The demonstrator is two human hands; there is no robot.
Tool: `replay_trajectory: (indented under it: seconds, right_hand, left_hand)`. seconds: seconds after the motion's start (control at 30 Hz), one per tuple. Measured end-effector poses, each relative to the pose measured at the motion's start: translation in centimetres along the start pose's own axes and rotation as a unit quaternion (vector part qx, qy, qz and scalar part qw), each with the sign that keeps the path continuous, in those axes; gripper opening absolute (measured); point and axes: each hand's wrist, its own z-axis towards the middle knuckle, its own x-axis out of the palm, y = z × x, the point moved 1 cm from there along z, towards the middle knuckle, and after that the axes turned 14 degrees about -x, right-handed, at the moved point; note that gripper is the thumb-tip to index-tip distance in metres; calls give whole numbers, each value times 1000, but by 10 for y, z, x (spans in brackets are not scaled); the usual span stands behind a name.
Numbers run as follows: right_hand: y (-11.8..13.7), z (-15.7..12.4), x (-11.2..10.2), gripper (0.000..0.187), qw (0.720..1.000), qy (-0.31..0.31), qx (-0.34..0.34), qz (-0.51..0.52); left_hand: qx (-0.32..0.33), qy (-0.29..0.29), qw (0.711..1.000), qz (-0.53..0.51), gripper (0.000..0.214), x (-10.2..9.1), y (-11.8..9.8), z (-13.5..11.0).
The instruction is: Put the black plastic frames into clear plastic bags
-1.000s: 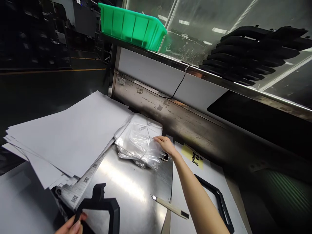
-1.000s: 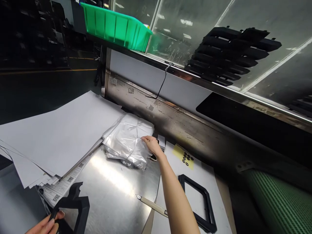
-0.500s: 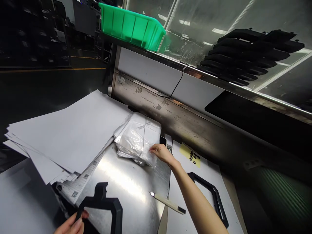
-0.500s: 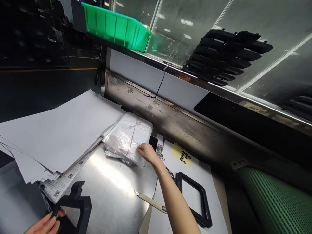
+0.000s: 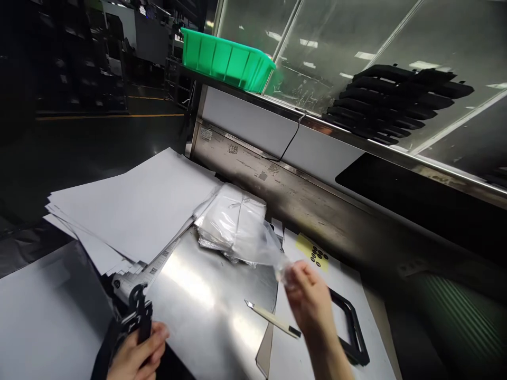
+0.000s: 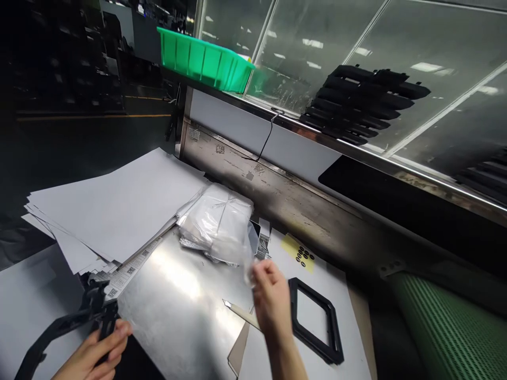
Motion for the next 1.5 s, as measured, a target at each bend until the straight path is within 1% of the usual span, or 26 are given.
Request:
replay_trajectory:
  seconds: [0.03, 0.1, 0.17, 0.2, 0.27, 0.33, 0.4, 0.47, 0.53, 0.6, 0.73, 0.83, 0.93, 1.03, 1.13, 1.23, 1.3, 1.37, 1.43, 1.5]
  right_hand:
    - [3, -28, 13, 35, 999, 32, 30, 12]
    - [4, -82, 37, 26, 992, 95, 82, 30]
    - [2, -126, 55, 22, 982, 153, 113, 13]
    - [1, -142, 61, 22, 976, 182, 120, -6]
    - [0, -166, 67, 26, 963, 237, 119, -44]
    - [2, -179, 69, 32, 952, 283, 106, -56]
    - [6, -188, 69, 37, 946, 304, 101, -45]
    - [8, -196, 69, 41, 950, 288, 122, -1]
    - [9, -203, 68, 42, 956, 250, 149, 49]
    - [9, -210, 68, 38, 961, 215, 160, 72]
    - [11, -221, 69, 23, 971, 158, 163, 72]
    - [12, -230, 69, 23, 970, 118, 178, 119]
    - [8, -239, 68, 29, 956, 70, 201, 201]
    - [4, -247, 70, 31, 931, 29, 233, 279]
    - [3, -253, 77, 27, 905, 20, 271, 326]
    - [2, -252, 81, 31, 887, 13, 295, 354]
    - [1, -249, 77, 26, 876, -11, 297, 381]
    - [-1, -244, 65, 25, 861, -53, 291, 415]
    - [-3, -240, 52, 32, 846, -95, 284, 441]
    - [-4, -239, 43, 40, 840, -109, 284, 448]
  left_hand:
    - [-3, 10, 1000, 18, 41, 8, 1, -4]
    - [-19, 69, 997, 39, 38, 22, 5, -11]
    - [-30, 123, 990, 57, 34, 30, 12, -16]
    - [-34, 135, 988, 66, 32, 32, 16, -18]
    - [-43, 134, 986, 86, 26, 32, 26, -21]
    - [-49, 133, 984, 104, 21, 30, 35, -25]
    - [-46, 130, 983, 120, 22, 26, 43, -29]
    - [-40, 125, 982, 138, 23, 21, 50, -33]
    - [-33, 124, 979, 159, 23, 15, 56, -34]
    - [-24, 128, 975, 182, 25, 9, 61, -35]
    - [-8, 119, 971, 210, 26, 0, 68, -41]
    - [-5, 108, 968, 227, 27, -4, 70, -49]
    - [5, 95, 964, 247, 27, -8, 68, -56]
    - [27, 77, 960, 269, 27, -14, 67, -56]
    - [31, 81, 953, 289, 25, -21, 70, -53]
    - [18, 97, 947, 306, 23, -28, 75, -52]
    - [19, 96, 945, 313, 22, -34, 75, -50]
    - [33, 81, 944, 319, 22, -42, 71, -48]
    - [42, 58, 941, 331, 22, -52, 65, -47]
    - [38, 42, 933, 355, 21, -61, 58, -48]
